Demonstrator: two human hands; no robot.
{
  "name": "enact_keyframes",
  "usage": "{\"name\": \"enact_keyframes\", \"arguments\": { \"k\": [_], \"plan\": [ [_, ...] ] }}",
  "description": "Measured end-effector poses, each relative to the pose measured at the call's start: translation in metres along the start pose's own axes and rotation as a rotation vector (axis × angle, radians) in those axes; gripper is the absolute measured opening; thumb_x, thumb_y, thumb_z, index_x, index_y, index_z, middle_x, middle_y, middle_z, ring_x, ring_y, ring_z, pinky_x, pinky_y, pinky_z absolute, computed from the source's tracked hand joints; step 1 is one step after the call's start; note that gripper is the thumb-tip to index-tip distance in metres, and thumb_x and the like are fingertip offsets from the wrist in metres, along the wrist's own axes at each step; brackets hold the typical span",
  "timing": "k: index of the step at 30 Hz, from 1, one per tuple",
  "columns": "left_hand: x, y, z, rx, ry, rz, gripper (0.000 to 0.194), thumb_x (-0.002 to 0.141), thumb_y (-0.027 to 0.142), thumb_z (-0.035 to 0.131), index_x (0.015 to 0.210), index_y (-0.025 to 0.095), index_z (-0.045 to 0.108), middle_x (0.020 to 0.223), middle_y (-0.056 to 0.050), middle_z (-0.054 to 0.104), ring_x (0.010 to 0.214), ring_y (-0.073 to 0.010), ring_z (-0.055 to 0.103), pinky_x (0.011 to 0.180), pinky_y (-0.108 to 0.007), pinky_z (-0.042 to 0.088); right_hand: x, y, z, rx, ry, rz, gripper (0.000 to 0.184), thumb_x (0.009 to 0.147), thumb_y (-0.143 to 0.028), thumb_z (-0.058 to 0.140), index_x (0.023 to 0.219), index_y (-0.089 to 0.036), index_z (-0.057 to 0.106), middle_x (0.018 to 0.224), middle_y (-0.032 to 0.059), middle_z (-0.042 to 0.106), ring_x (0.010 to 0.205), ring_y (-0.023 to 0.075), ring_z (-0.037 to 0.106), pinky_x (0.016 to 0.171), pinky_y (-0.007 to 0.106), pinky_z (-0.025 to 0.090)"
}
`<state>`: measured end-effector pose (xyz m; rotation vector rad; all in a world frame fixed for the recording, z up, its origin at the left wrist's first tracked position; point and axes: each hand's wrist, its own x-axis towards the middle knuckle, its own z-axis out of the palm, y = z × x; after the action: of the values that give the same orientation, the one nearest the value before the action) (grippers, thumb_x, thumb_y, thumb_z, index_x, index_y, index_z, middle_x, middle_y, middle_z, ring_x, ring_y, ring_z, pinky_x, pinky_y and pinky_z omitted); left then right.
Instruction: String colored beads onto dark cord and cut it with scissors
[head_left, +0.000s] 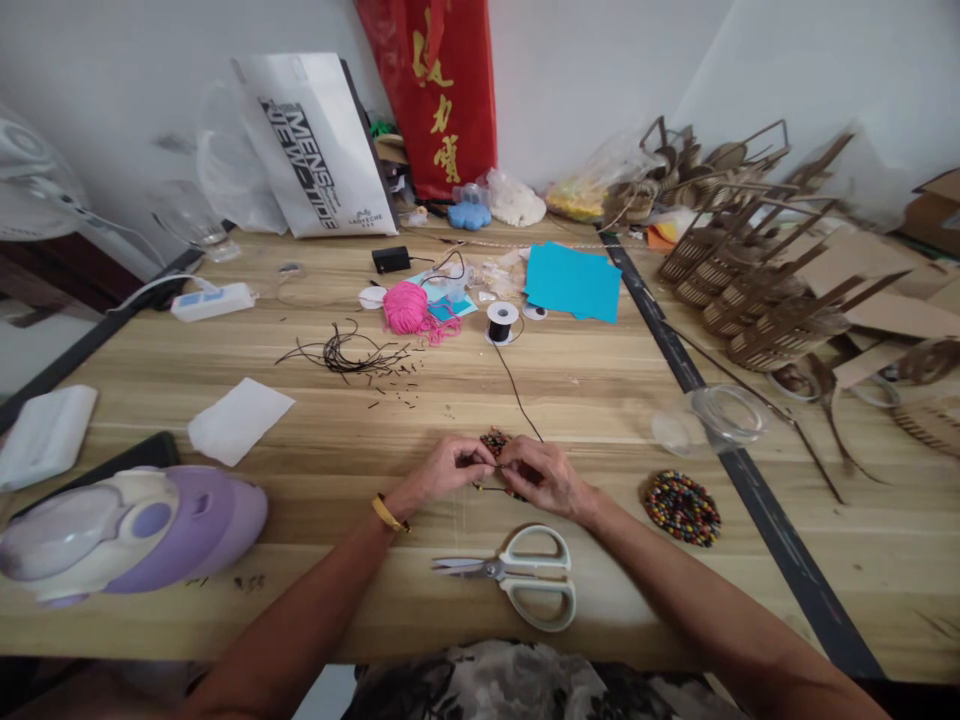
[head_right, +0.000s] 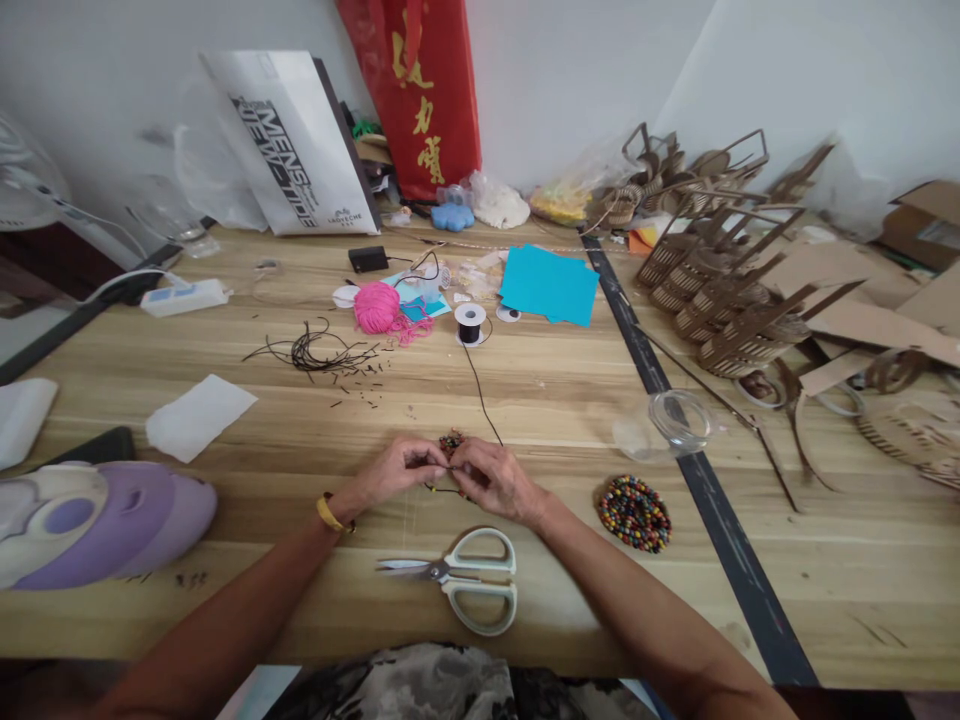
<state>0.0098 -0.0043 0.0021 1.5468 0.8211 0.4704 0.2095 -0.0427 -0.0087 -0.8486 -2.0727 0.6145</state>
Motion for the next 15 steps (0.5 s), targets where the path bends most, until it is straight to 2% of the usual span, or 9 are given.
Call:
{"name": "enact_keyframes", "arguments": {
  "k": [8, 15],
  "plan": [
    [-0.0006, 0.0032, 0.0, 0.022, 0.01, 0.005, 0.016, 0.077, 0.026, 0.062, 0.075, 0.01, 0.063, 0.065, -0.002, 0.058, 0.061, -0.0105, 0.052, 0.061, -0.022, 0.042, 0.0009, -0.0007, -0.001, 0.012, -0.009, -0.009, 0.006, 0.089, -0.015, 0.052, 0.092, -0.017, 0.056, 0.074, 0.0044, 0.058, 0.066, 0.0138, 0.055, 0.058, 0.024, 0.046],
    [-0.0008, 0.0017, -0.0001, 0.022, 0.011, 0.01, 0.017, 0.078, 0.028, 0.061, 0.075, 0.01, 0.062, 0.065, -0.001, 0.057, 0.061, -0.0105, 0.053, 0.06, -0.022, 0.042, -0.0014, 0.0013, 0.0003, 0.015, 0.008, 0.008, 0.005, 0.091, -0.019, 0.052, 0.093, -0.017, 0.056, 0.076, 0.0043, 0.059, 0.066, 0.013, 0.056, 0.058, 0.023, 0.047]
  ]
}}
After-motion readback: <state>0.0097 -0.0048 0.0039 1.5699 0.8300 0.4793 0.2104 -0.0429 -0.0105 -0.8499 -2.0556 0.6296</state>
